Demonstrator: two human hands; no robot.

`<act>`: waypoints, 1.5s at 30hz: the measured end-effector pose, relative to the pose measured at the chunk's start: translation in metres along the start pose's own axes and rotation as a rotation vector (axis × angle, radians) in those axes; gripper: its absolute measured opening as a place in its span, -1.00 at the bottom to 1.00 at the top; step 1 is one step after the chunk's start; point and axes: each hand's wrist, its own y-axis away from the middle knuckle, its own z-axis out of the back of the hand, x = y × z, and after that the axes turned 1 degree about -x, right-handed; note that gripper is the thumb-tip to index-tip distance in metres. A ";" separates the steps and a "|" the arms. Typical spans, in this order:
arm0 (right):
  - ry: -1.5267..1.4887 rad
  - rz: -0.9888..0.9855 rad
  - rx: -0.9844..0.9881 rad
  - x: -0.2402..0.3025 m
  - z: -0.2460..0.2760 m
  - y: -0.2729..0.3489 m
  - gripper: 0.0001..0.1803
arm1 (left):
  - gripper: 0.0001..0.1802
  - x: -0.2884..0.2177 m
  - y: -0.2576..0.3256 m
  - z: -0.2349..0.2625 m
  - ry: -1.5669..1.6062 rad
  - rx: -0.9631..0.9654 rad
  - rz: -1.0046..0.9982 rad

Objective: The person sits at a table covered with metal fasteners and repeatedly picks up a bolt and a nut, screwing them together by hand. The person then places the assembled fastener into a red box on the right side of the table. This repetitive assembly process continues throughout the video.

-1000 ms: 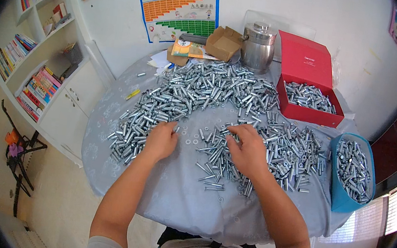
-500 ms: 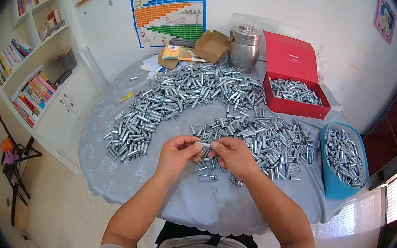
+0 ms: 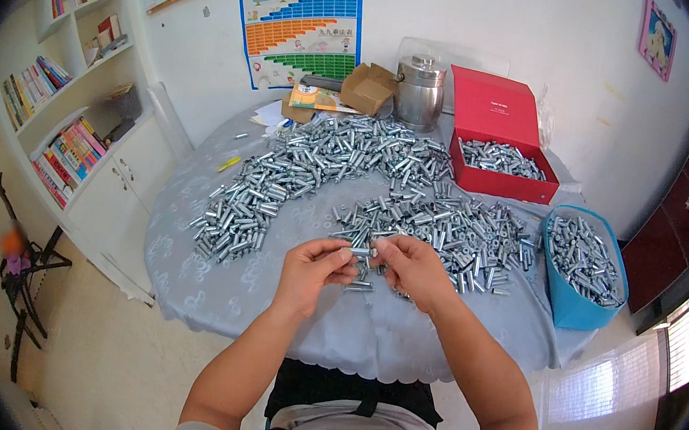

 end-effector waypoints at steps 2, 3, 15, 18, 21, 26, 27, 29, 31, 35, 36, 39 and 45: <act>0.014 0.024 0.034 -0.009 0.002 -0.002 -0.76 | -0.74 0.000 0.003 -0.001 0.003 0.018 -0.006; 0.020 0.033 0.049 -0.012 0.002 -0.002 -0.76 | -0.75 0.000 0.004 -0.002 0.006 0.018 -0.004; -0.047 0.169 -0.036 -0.012 0.002 0.010 -0.81 | -0.79 0.004 0.003 -0.010 0.037 0.013 0.072; 0.009 -0.084 0.040 -0.015 0.014 -0.005 -0.78 | -0.81 0.004 -0.004 -0.010 0.053 0.028 0.106; 0.042 0.175 0.016 -0.017 0.013 -0.009 -0.77 | -0.82 0.001 -0.011 -0.011 0.077 0.023 0.148; 0.103 -0.128 0.080 -0.004 0.020 -0.021 -0.80 | -0.82 -0.004 -0.022 -0.010 0.152 0.023 0.203; 0.079 -0.054 0.063 -0.002 0.019 -0.021 -0.79 | -0.82 -0.005 -0.024 -0.010 0.153 0.022 0.213; 0.033 0.094 0.030 0.000 0.014 -0.020 -0.77 | -0.83 -0.006 -0.027 -0.009 0.153 0.018 0.234; 0.037 0.097 0.020 0.001 0.014 -0.023 -0.81 | -0.83 -0.006 -0.026 -0.009 0.174 0.012 0.241; 0.057 -0.058 0.052 0.003 0.017 -0.029 -0.82 | -0.83 -0.007 -0.025 -0.010 0.190 -0.006 0.258; 0.066 -0.054 0.071 0.001 0.018 -0.033 -0.82 | -0.84 -0.008 -0.026 -0.011 0.203 -0.012 0.258; 0.113 0.174 0.015 -0.011 0.018 -0.032 -0.80 | -0.86 -0.007 -0.029 -0.011 0.230 -0.027 0.271; 0.551 0.624 -0.092 0.003 0.015 -0.026 -0.68 | -0.76 -0.008 -0.036 -0.011 0.282 -0.063 0.455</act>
